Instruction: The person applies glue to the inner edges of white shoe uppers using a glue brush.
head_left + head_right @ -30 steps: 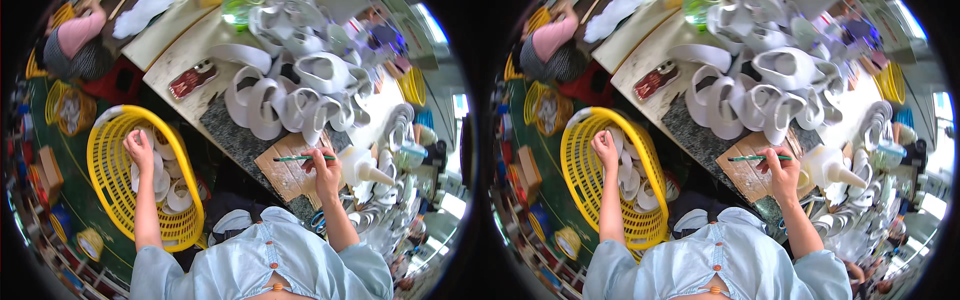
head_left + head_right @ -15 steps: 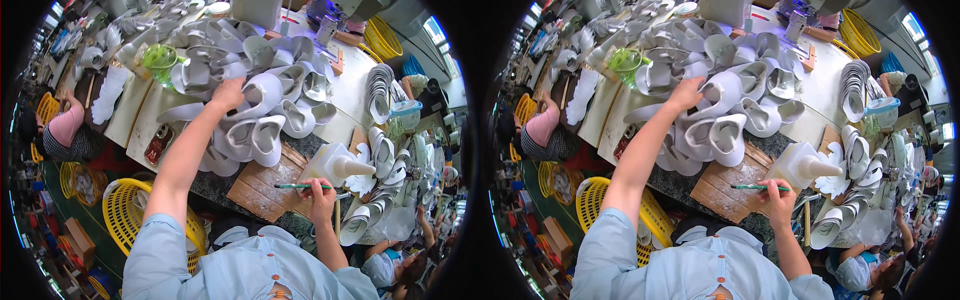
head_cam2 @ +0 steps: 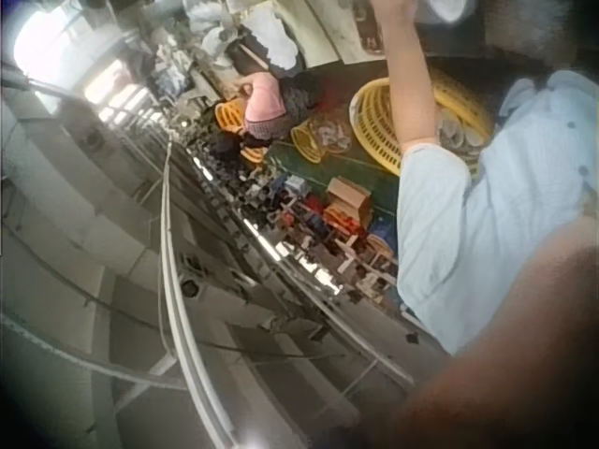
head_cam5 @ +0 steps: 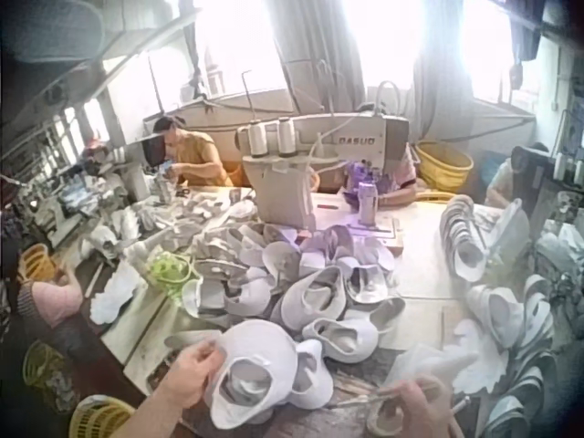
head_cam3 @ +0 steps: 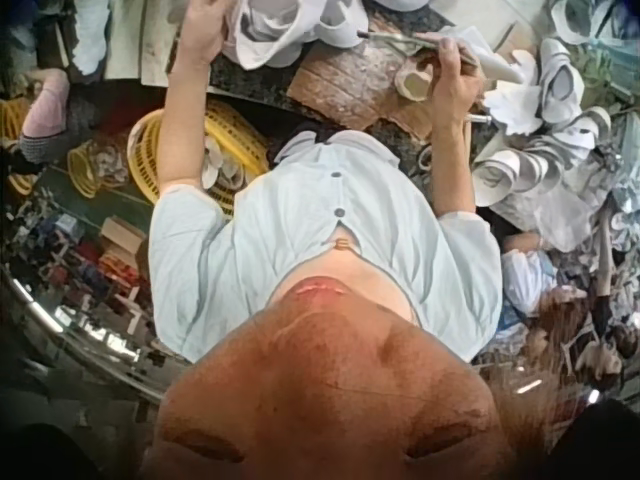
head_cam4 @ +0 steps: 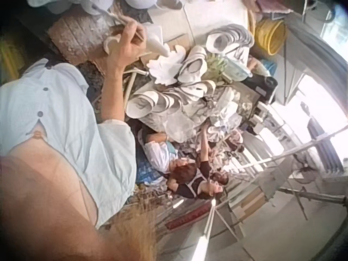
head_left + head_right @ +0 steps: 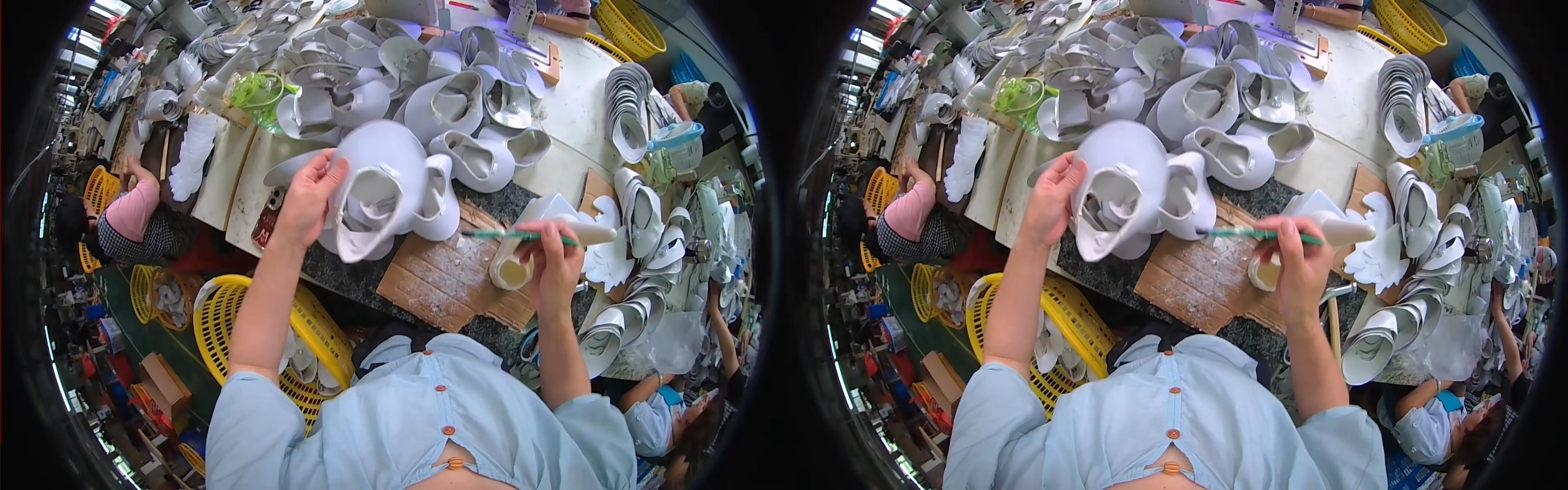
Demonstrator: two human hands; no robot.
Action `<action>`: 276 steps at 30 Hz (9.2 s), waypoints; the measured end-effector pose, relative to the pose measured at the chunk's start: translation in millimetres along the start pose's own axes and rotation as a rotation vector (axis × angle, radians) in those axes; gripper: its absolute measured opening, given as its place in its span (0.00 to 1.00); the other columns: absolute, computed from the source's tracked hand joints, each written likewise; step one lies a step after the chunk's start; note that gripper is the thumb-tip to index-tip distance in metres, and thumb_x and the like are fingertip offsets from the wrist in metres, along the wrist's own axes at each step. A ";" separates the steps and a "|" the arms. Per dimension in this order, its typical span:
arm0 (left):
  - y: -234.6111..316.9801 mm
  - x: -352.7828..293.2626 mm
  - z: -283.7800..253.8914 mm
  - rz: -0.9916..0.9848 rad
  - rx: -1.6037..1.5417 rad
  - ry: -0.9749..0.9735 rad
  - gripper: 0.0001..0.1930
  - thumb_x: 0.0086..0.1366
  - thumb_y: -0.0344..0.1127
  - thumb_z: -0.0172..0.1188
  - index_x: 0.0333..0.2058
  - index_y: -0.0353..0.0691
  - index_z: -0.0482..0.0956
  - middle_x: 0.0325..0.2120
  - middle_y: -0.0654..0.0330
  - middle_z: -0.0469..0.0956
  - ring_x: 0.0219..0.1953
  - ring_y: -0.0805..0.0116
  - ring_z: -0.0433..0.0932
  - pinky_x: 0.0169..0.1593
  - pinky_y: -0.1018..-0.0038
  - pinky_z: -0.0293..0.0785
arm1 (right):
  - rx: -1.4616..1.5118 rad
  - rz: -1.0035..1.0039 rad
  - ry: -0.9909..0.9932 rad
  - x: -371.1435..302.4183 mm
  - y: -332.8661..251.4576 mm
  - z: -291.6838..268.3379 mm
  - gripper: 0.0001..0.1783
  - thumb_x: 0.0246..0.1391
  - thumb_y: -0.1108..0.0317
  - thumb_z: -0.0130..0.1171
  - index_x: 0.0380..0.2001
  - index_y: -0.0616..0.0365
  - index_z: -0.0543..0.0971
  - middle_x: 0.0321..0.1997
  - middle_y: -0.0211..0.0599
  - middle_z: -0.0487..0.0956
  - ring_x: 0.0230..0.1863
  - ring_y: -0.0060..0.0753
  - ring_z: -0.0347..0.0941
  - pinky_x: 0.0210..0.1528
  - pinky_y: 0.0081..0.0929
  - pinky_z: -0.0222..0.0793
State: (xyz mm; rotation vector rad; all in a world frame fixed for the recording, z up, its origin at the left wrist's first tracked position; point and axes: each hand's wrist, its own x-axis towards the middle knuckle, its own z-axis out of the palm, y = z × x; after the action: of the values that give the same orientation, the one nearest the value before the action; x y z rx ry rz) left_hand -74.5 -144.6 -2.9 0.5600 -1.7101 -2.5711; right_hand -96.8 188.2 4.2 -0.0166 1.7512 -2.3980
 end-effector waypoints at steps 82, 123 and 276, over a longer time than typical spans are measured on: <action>-38.0 -121.3 107.2 -0.163 -0.349 -0.196 0.35 0.70 0.60 0.28 0.63 0.37 0.54 0.57 0.59 0.65 0.58 0.65 0.66 0.62 0.65 0.61 | -0.554 -0.577 -0.634 -68.8 -34.3 -2.9 0.07 0.48 0.72 0.64 0.31 0.60 0.78 0.34 0.38 0.79 0.31 0.34 0.78 0.32 0.25 0.74; -53.4 -114.3 135.2 -0.269 -0.460 -0.214 0.22 0.69 0.30 0.45 0.61 0.45 0.56 0.52 0.58 0.70 0.53 0.63 0.73 0.56 0.61 0.71 | 0.003 -0.457 -0.023 -78.9 -27.1 -26.1 0.06 0.56 0.72 0.54 0.29 0.64 0.73 0.36 0.44 0.78 0.31 0.21 0.72 0.36 0.20 0.70; -133.1 -94.0 -21.8 -0.773 -0.039 0.020 0.16 0.66 0.32 0.52 0.47 0.25 0.71 0.43 0.51 0.78 0.42 0.65 0.79 0.49 0.69 0.76 | -0.517 0.010 0.234 -71.6 64.7 -133.9 0.13 0.62 0.63 0.52 0.38 0.64 0.77 0.25 0.32 0.78 0.23 0.20 0.75 0.24 0.15 0.71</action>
State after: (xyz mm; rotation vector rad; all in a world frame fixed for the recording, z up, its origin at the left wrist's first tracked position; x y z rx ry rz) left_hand 45.5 -91.5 -101.9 1.4863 -1.6563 -3.0157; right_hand -32.5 306.0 -91.9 0.2135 2.4220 -1.9347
